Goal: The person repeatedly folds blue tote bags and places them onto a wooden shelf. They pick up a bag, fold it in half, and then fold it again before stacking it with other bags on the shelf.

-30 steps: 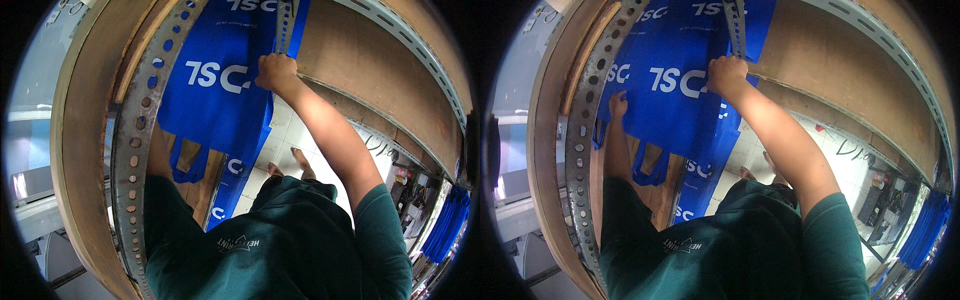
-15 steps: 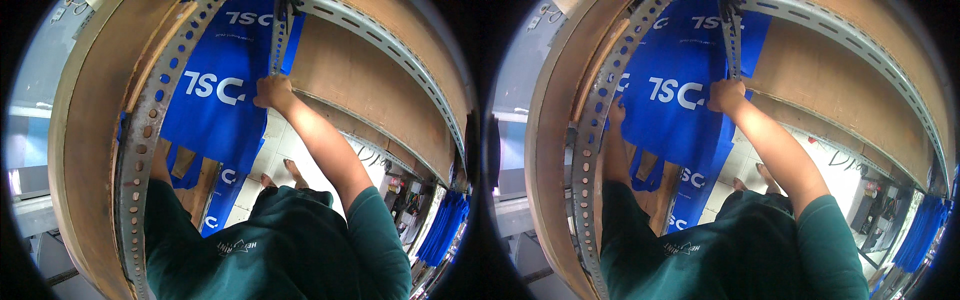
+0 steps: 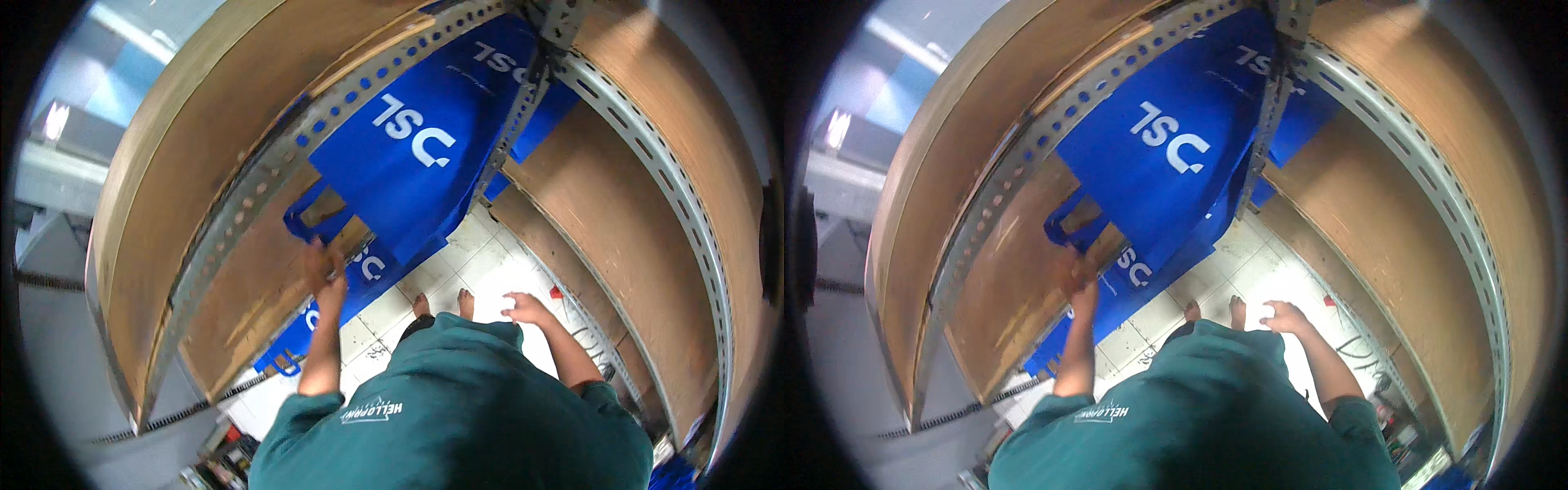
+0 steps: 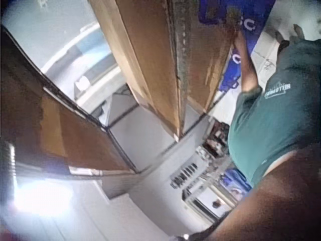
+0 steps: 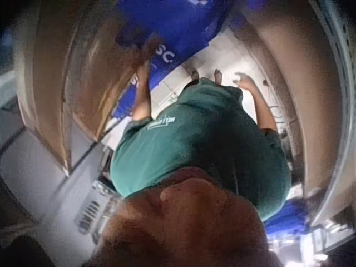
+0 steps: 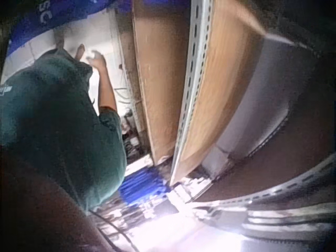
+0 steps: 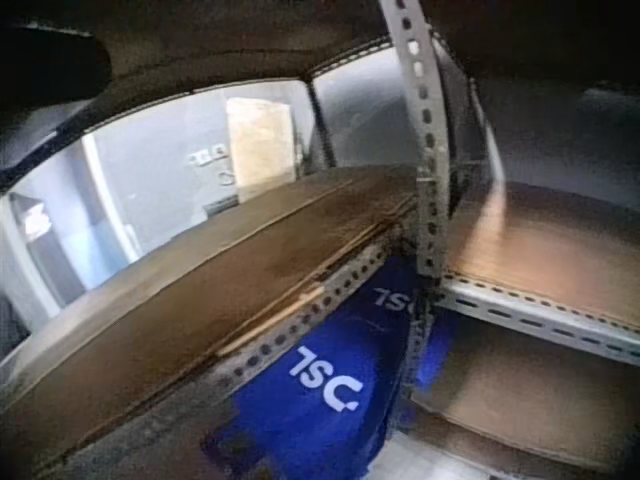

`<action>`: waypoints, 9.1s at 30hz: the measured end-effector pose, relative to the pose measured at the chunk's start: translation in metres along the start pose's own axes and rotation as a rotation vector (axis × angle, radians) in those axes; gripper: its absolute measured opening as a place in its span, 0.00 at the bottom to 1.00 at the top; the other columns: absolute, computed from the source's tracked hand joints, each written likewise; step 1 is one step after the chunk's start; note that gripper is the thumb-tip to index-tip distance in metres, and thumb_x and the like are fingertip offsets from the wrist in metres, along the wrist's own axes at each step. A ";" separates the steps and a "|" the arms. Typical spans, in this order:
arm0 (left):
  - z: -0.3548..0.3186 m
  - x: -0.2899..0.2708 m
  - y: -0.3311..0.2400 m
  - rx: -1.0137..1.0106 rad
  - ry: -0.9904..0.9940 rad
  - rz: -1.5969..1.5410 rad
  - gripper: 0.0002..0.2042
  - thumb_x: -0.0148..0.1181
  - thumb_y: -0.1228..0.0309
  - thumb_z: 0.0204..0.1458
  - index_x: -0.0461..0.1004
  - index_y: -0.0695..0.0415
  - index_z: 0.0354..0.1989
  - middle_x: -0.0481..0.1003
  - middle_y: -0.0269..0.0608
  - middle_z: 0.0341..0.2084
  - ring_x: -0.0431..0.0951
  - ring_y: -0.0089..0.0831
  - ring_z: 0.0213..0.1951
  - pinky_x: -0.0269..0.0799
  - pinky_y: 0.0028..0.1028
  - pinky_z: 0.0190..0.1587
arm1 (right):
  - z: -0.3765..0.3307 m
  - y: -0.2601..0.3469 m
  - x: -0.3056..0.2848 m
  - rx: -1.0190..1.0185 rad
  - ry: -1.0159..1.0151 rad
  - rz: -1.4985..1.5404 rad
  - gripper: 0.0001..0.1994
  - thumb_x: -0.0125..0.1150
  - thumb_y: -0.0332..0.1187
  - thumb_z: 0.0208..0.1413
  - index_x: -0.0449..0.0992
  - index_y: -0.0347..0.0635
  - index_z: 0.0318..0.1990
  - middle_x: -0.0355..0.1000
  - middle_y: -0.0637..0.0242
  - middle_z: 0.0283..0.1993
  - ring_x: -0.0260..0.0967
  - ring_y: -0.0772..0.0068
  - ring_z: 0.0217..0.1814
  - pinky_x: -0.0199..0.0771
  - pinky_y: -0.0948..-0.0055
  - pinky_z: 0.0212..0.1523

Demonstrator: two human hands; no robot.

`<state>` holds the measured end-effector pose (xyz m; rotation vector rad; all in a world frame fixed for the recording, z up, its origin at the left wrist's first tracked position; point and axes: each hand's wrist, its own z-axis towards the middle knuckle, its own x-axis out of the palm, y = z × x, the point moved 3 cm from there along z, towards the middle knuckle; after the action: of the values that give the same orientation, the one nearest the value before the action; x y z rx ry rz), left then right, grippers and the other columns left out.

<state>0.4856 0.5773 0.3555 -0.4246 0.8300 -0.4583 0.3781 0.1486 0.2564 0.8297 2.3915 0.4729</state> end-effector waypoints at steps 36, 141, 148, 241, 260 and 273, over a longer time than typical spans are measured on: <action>-0.319 -0.356 -0.058 -0.856 -1.881 -0.776 0.35 0.64 0.41 0.38 0.67 0.59 0.44 0.68 0.29 0.21 0.64 0.18 0.18 0.62 0.18 0.22 | 0.153 0.258 0.187 -0.827 0.927 -1.351 0.25 0.58 0.38 0.51 0.67 0.36 0.56 0.74 0.52 0.31 0.73 0.69 0.30 0.71 0.69 0.25; 0.404 0.245 0.423 -1.097 -0.281 -0.458 0.12 0.52 0.77 0.49 0.74 0.59 0.43 0.75 0.44 0.28 0.74 0.30 0.25 0.71 0.26 0.26 | 0.529 0.639 -0.388 -0.695 -0.126 0.513 0.31 0.44 0.25 0.50 0.46 0.27 0.64 0.65 0.40 0.49 0.75 0.61 0.28 0.80 0.74 0.26; 0.406 0.257 0.437 -1.036 -0.282 -0.463 0.16 0.52 0.79 0.47 0.70 0.60 0.47 0.73 0.40 0.29 0.74 0.29 0.24 0.72 0.23 0.25 | 0.578 0.642 -0.409 -0.786 -0.381 0.258 0.27 0.49 0.28 0.46 0.62 0.28 0.56 0.74 0.54 0.29 0.74 0.67 0.24 0.75 0.71 0.27; -0.398 -0.286 -0.322 -0.162 -2.023 -0.334 0.25 0.59 0.79 0.44 0.63 0.63 0.53 0.69 0.45 0.47 0.71 0.37 0.48 0.68 0.35 0.53 | 0.047 0.297 0.227 -0.769 1.173 -0.850 0.23 0.55 0.43 0.56 0.65 0.45 0.56 0.70 0.64 0.42 0.68 0.68 0.42 0.69 0.66 0.38; -0.322 -0.179 -0.407 -0.269 -1.446 -0.584 0.40 0.59 0.71 0.29 0.56 0.63 0.59 0.67 0.55 0.48 0.71 0.47 0.46 0.70 0.43 0.49 | -0.032 0.332 0.236 -0.264 1.740 -0.418 0.35 0.48 0.15 0.41 0.57 0.43 0.63 0.72 0.49 0.43 0.74 0.69 0.41 0.78 0.77 0.38; -0.168 -0.156 -0.181 -0.828 -0.856 -1.066 0.41 0.57 0.78 0.21 0.59 0.64 0.56 0.70 0.52 0.45 0.72 0.47 0.45 0.66 0.41 0.52 | 0.095 0.418 -0.100 -0.845 0.986 0.123 0.34 0.52 0.25 0.25 0.70 0.31 0.52 0.71 0.59 0.50 0.68 0.71 0.51 0.65 0.77 0.55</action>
<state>0.2234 0.4830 0.4430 -1.7259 -0.1692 -0.8017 0.6908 0.4091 0.4246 0.3506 2.4760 2.1415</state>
